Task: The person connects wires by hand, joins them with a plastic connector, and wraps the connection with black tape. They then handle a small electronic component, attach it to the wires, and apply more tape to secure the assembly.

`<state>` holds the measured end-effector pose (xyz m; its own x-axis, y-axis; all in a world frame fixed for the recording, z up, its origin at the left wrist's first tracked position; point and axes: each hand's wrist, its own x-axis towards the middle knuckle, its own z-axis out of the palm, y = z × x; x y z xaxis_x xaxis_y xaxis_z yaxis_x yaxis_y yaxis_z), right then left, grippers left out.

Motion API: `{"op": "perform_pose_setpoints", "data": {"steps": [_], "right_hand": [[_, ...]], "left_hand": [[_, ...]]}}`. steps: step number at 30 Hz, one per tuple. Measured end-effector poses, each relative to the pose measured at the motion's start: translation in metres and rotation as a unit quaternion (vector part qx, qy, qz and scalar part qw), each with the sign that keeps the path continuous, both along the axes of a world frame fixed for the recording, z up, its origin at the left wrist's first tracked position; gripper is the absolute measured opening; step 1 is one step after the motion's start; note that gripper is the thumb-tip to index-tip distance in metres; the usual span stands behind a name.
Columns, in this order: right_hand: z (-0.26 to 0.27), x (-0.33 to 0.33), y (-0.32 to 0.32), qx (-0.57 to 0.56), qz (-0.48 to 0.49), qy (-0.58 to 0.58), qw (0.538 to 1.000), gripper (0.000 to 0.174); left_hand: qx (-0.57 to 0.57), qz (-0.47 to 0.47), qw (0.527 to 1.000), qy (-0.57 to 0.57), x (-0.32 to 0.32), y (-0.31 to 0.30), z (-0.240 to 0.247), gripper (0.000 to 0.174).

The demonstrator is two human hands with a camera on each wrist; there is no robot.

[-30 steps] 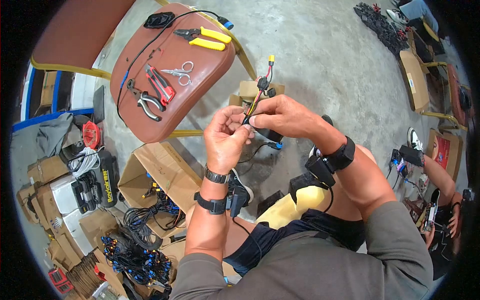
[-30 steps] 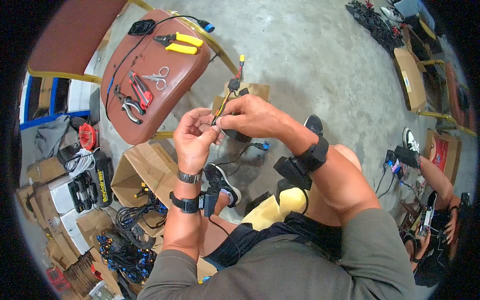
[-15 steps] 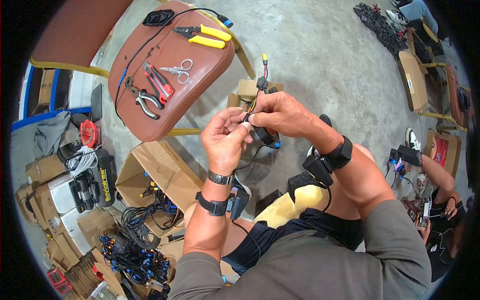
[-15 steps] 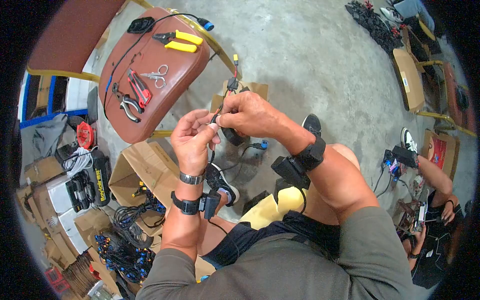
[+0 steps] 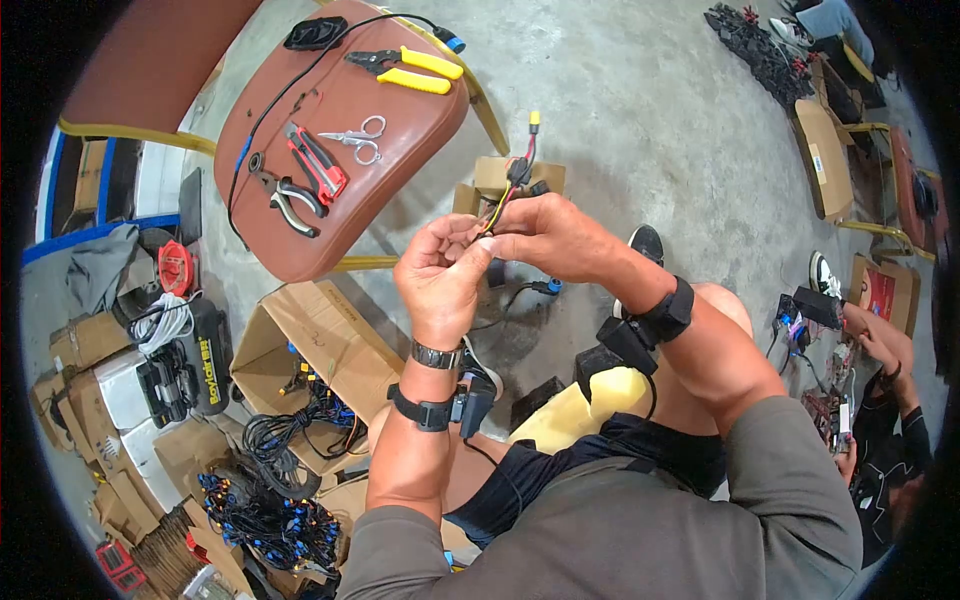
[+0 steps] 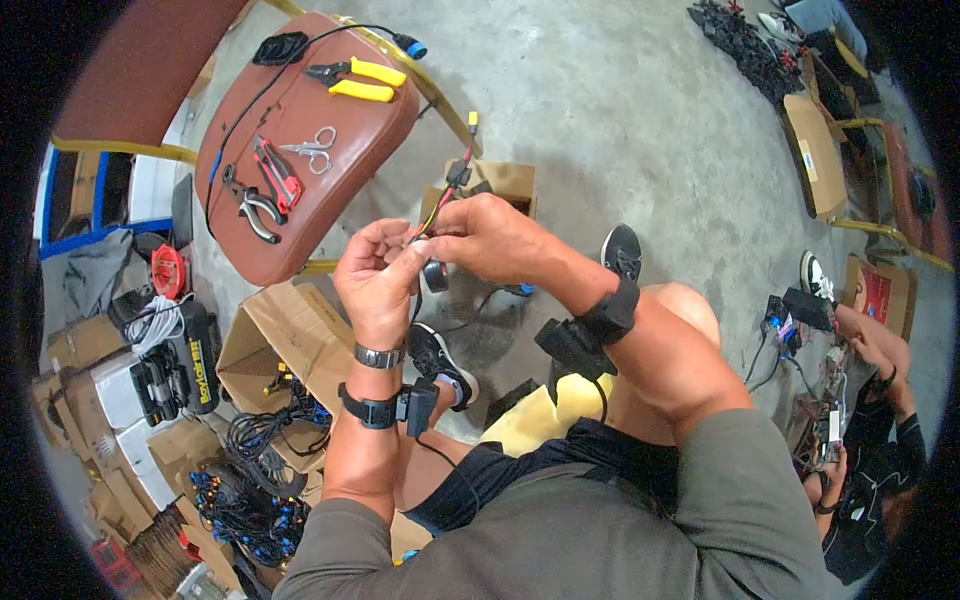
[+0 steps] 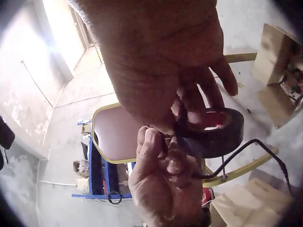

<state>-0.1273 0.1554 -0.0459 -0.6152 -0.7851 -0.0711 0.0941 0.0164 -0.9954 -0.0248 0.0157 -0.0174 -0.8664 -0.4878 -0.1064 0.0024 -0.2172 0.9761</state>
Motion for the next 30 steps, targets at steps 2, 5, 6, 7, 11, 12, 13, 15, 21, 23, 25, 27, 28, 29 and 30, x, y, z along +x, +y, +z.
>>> {"op": "perform_pose_setpoints", "data": {"steps": [2, 5, 6, 7, 11, 12, 13, 15, 21, 23, 25, 27, 28, 29, 30], "right_hand": [[-0.003, -0.001, 0.000, 0.004, 0.001, 0.007, 1.000, 0.020], [0.025, -0.007, 0.009, 0.108, -0.003, 0.075, 0.991, 0.017], [0.028, -0.009, 0.012, 0.104, -0.014, 0.109, 0.988, 0.017], [0.029, -0.011, 0.014, 0.100, -0.024, 0.143, 0.984, 0.017], [0.036, -0.026, 0.021, 0.095, -0.041, 0.242, 0.965, 0.021], [0.039, -0.030, 0.022, 0.084, -0.041, 0.297, 0.950, 0.021], [0.043, -0.033, 0.021, 0.074, -0.041, 0.351, 0.933, 0.021], [0.042, -0.033, 0.021, 0.063, -0.038, 0.419, 0.905, 0.020], [0.026, -0.029, 0.022, 0.066, 0.026, 0.432, 0.899, 0.016], [0.026, -0.031, 0.025, 0.085, 0.064, 0.413, 0.904, 0.012], [0.028, -0.031, 0.025, 0.095, 0.070, 0.392, 0.912, 0.008], [0.027, -0.031, 0.024, 0.093, 0.064, 0.384, 0.917, 0.007], [0.025, -0.030, 0.023, 0.087, 0.055, 0.386, 0.917, 0.007], [0.023, -0.029, 0.023, 0.081, 0.046, 0.389, 0.917, 0.008], [0.022, -0.030, 0.023, 0.086, 0.042, 0.393, 0.914, 0.008]], "left_hand": [[-0.013, 0.005, 1.000, 0.004, 0.001, -0.006, -0.006, 0.030], [0.024, -0.008, 1.000, 0.013, 0.001, -0.007, 0.000, 0.027], [0.005, -0.004, 1.000, 0.011, 0.002, -0.007, 0.000, 0.028], [-0.014, 0.000, 1.000, 0.009, 0.002, -0.007, 0.000, 0.028], [-0.102, -0.008, 0.995, -0.001, -0.001, -0.006, 0.000, 0.031], [-0.111, -0.013, 0.994, -0.007, -0.001, -0.005, 0.000, 0.031], [-0.118, -0.020, 0.993, -0.013, -0.001, -0.004, 0.000, 0.031], [-0.130, -0.040, 0.991, -0.016, -0.002, -0.003, 0.001, 0.032], [-0.161, -0.099, 0.982, -0.015, 0.000, 0.002, 0.003, 0.034], [-0.191, -0.112, 0.975, -0.018, 0.001, 0.001, -0.001, 0.033], [-0.181, -0.111, 0.977, -0.020, 0.002, 0.001, -0.003, 0.033], [-0.177, -0.109, 0.978, -0.029, 0.003, 0.001, -0.003, 0.032], [-0.177, -0.108, 0.978, -0.038, 0.004, 0.002, -0.001, 0.032], [-0.178, -0.107, 0.977, -0.046, 0.004, 0.003, 0.000, 0.032], [-0.183, -0.101, 0.977, -0.041, 0.004, 0.004, -0.001, 0.032]]}}
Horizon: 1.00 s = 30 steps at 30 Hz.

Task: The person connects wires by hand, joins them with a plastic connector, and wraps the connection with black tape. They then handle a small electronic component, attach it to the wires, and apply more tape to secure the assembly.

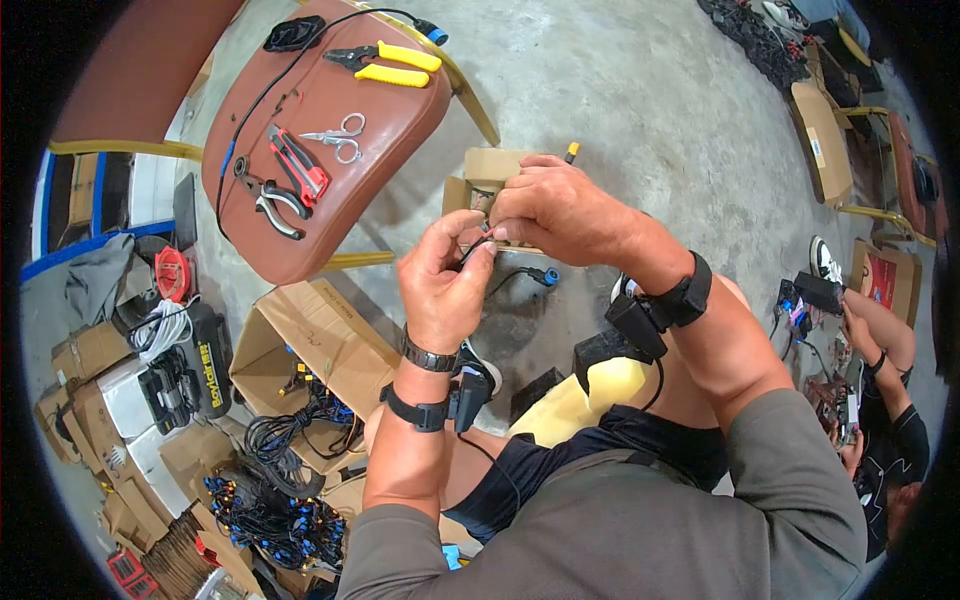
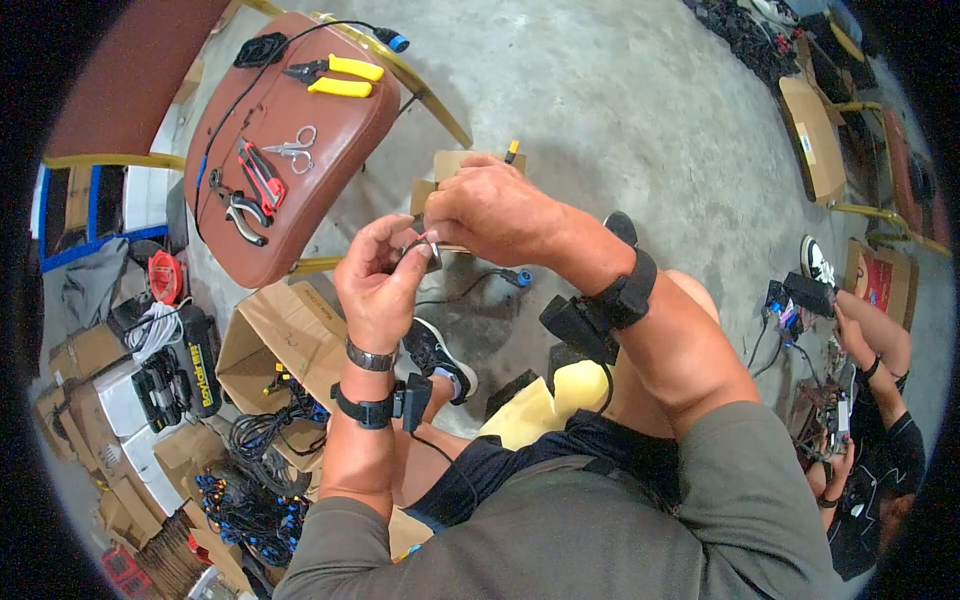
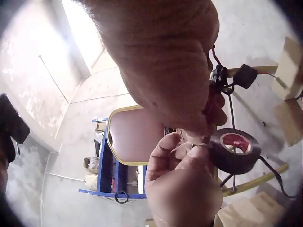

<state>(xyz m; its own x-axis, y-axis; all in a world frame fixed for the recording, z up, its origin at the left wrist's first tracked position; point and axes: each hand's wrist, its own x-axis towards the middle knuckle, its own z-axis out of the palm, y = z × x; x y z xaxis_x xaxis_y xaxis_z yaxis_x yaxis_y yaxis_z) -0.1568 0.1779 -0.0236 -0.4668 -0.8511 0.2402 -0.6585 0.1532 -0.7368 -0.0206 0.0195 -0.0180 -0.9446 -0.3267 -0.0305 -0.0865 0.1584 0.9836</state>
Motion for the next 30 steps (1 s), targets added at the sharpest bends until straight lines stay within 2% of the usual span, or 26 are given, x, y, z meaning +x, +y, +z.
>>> {"op": "perform_pose_setpoints", "data": {"steps": [5, 8, 11, 14, 17, 20, 23, 26, 30], "right_hand": [[-0.003, 0.001, -0.005, 0.036, -0.022, 0.010, 0.999, 0.008], [0.001, 0.002, -0.006, -0.017, -0.024, 0.049, 0.998, 0.006], [0.002, -0.005, 0.000, 0.013, -0.016, -0.024, 0.999, 0.004], [-0.005, -0.004, -0.004, 0.038, -0.037, 0.014, 0.999, 0.007], [-0.004, -0.001, -0.005, 0.036, -0.050, 0.016, 0.998, 0.007], [-0.012, -0.004, -0.002, 0.002, -0.014, 0.008, 1.000, 0.008], [-0.012, -0.007, 0.001, 0.005, -0.015, -0.011, 1.000, 0.009], [-0.008, -0.015, -0.002, -0.097, -0.112, -0.039, 0.988, 0.012], [0.005, -0.028, 0.004, -0.080, -0.213, -0.046, 0.973, 0.013]], "left_hand": [[-0.011, 0.023, 1.000, 0.005, 0.000, 0.004, -0.004, 0.032], [0.006, 0.025, 0.999, 0.036, -0.001, 0.001, -0.008, 0.031], [-0.004, 0.015, 1.000, 0.009, 0.003, -0.002, -0.005, 0.031], [-0.047, 0.014, 0.999, -0.020, 0.001, 0.001, -0.004, 0.033], [0.010, 0.023, 1.000, -0.007, -0.001, 0.003, -0.002, 0.034], [0.054, 0.033, 0.998, 0.005, -0.003, 0.006, -0.002, 0.032], [0.057, 0.041, 0.997, -0.022, -0.002, 0.004, -0.003, 0.033], [0.058, 0.046, 0.997, -0.014, -0.005, 0.002, -0.002, 0.034], [0.076, 0.054, 0.995, -0.020, -0.005, -0.006, -0.005, 0.035]]}}
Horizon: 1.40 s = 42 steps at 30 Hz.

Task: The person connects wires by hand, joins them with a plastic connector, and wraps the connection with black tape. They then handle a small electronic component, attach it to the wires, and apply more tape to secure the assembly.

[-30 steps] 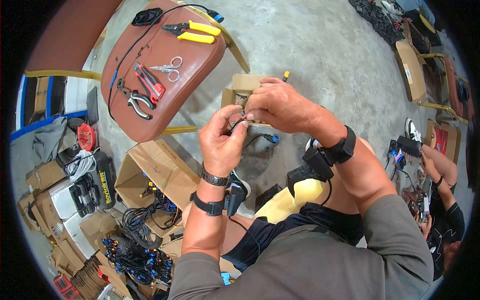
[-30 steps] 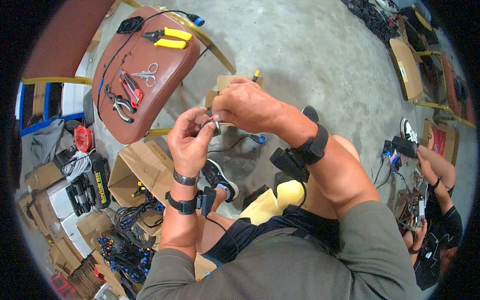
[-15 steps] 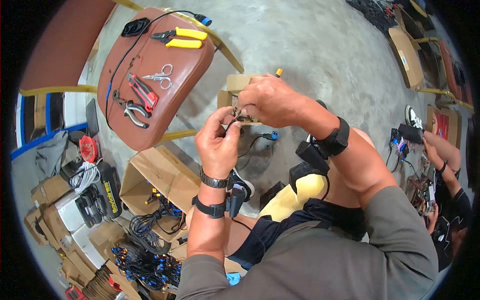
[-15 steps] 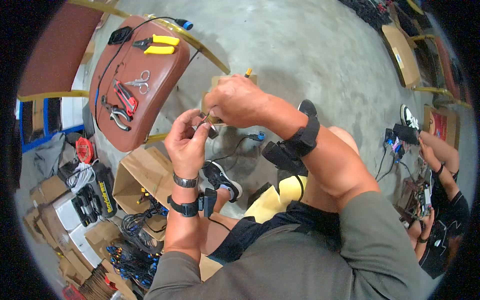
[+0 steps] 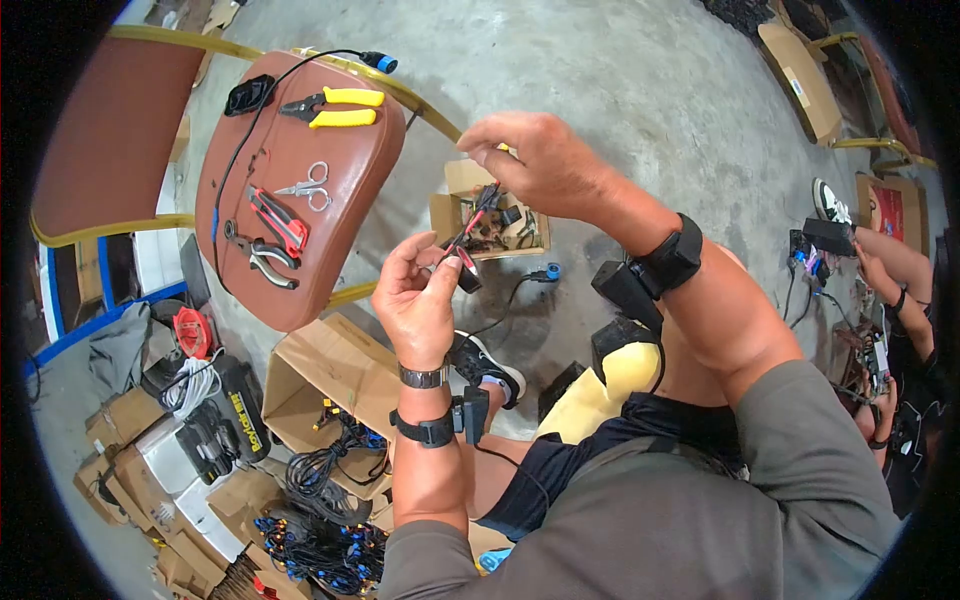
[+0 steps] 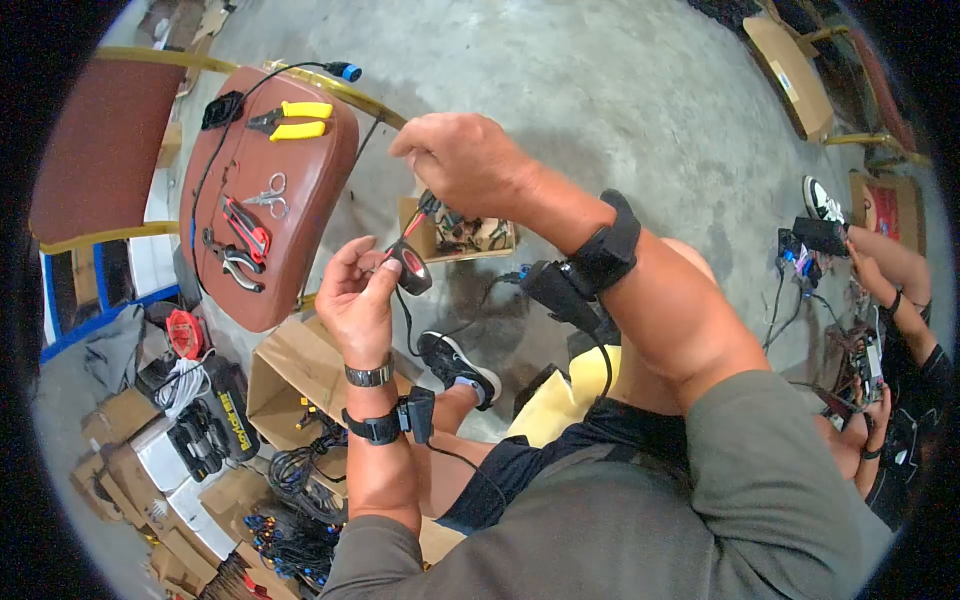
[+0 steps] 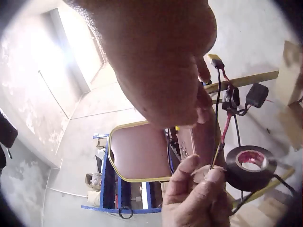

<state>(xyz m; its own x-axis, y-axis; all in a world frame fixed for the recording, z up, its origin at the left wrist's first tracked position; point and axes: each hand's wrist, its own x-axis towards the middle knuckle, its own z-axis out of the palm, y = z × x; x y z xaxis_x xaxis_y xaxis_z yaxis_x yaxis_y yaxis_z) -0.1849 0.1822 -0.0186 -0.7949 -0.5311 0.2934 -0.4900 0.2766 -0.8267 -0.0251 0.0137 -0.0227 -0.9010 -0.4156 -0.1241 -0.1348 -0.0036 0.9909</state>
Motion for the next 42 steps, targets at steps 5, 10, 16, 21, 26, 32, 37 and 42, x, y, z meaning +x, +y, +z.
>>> {"op": "perform_pose_setpoints", "data": {"steps": [5, 10, 16, 21, 26, 32, 37, 42], "right_hand": [[0.005, 0.001, 0.004, -0.001, 0.004, -0.017, 1.000, 0.014], [-0.002, 0.003, -0.001, -0.012, 0.075, 0.031, 0.997, 0.014], [-0.005, 0.015, -0.002, 0.142, 0.202, -0.079, 0.966, 0.021], [-0.014, 0.021, -0.008, 0.260, 0.268, -0.068, 0.925, 0.027], [-0.009, 0.021, -0.014, 0.291, 0.289, -0.227, 0.883, 0.027], [-0.011, 0.021, -0.015, 0.244, 0.299, -0.202, 0.900, 0.028], [-0.002, 0.018, -0.014, 0.168, 0.239, -0.229, 0.929, 0.033], [0.010, 0.017, -0.013, 0.139, 0.190, -0.274, 0.932, 0.036]], "left_hand": [[0.022, 0.023, 0.999, -0.013, -0.002, -0.004, 0.003, 0.035], [-0.027, -0.006, 1.000, 0.000, 0.000, 0.004, 0.007, 0.034], [-0.227, -0.117, 0.967, 0.017, 0.007, 0.011, 0.007, 0.036], [-0.319, -0.170, 0.926, 0.111, 0.004, 0.020, 0.013, 0.041], [-0.330, -0.185, 0.916, 0.133, 0.005, 0.020, 0.016, 0.043], [-0.325, -0.171, 0.919, 0.141, 0.005, 0.021, 0.018, 0.045], [-0.288, -0.156, 0.935, 0.132, 0.005, 0.022, 0.024, 0.045], [-0.208, -0.116, 0.967, 0.094, 0.011, 0.018, 0.010, 0.044]]}}
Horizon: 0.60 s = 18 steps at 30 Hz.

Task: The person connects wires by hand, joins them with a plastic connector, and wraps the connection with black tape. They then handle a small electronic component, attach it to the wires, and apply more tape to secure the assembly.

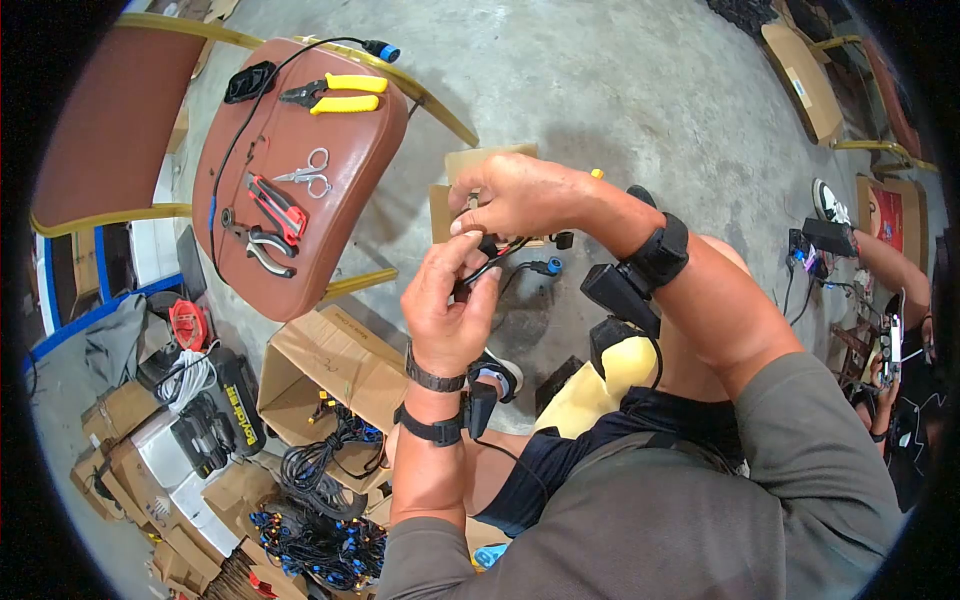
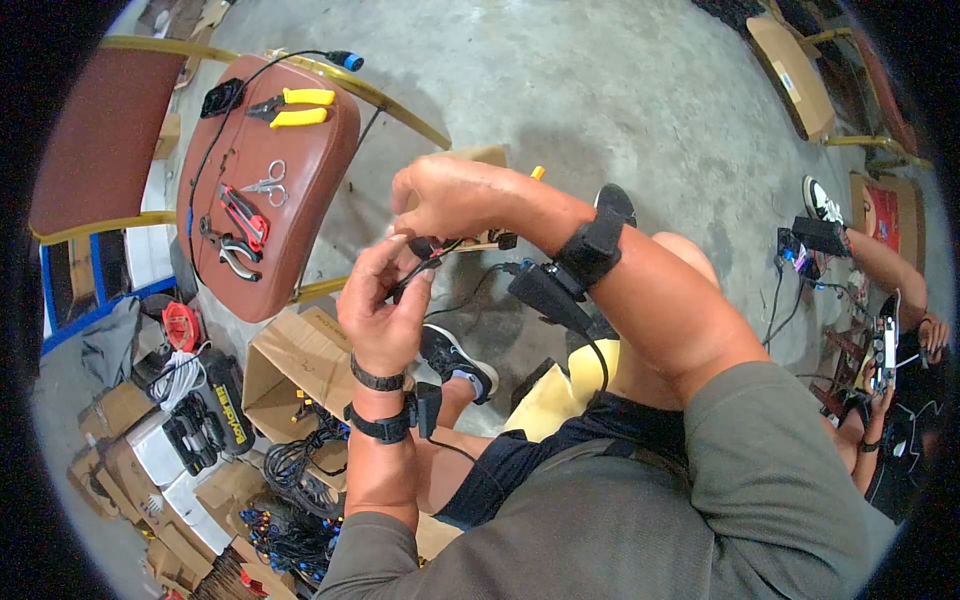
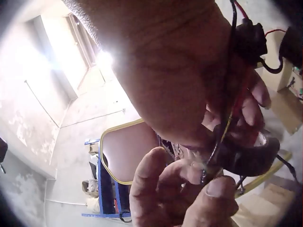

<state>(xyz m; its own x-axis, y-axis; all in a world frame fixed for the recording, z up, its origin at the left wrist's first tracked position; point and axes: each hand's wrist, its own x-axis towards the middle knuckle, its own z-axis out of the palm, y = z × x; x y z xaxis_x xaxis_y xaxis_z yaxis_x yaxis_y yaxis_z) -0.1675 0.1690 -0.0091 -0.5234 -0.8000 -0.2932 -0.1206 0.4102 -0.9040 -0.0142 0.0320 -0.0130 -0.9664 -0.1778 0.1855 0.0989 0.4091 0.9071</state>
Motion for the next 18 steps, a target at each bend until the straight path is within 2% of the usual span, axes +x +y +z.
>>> {"op": "perform_pose_setpoints", "data": {"steps": [4, 7, 11, 18], "right_hand": [[-0.007, 0.000, -0.001, -0.037, -0.048, 0.003, 0.998, 0.041], [-0.002, 0.001, 0.001, -0.061, -0.066, -0.010, 0.996, 0.044], [-0.008, 0.003, 0.002, -0.108, -0.095, -0.039, 0.989, 0.047], [0.003, 0.004, 0.004, -0.143, -0.114, -0.075, 0.980, 0.043]], "left_hand": [[0.027, 0.030, 0.999, 0.007, -0.003, 0.004, -0.001, 0.042], [0.019, 0.013, 0.999, -0.038, 0.002, -0.001, -0.001, 0.043], [0.012, 0.018, 0.999, -0.027, 0.001, -0.001, 0.000, 0.042], [0.077, 0.044, 0.996, -0.014, -0.003, 0.003, -0.001, 0.042]]}}
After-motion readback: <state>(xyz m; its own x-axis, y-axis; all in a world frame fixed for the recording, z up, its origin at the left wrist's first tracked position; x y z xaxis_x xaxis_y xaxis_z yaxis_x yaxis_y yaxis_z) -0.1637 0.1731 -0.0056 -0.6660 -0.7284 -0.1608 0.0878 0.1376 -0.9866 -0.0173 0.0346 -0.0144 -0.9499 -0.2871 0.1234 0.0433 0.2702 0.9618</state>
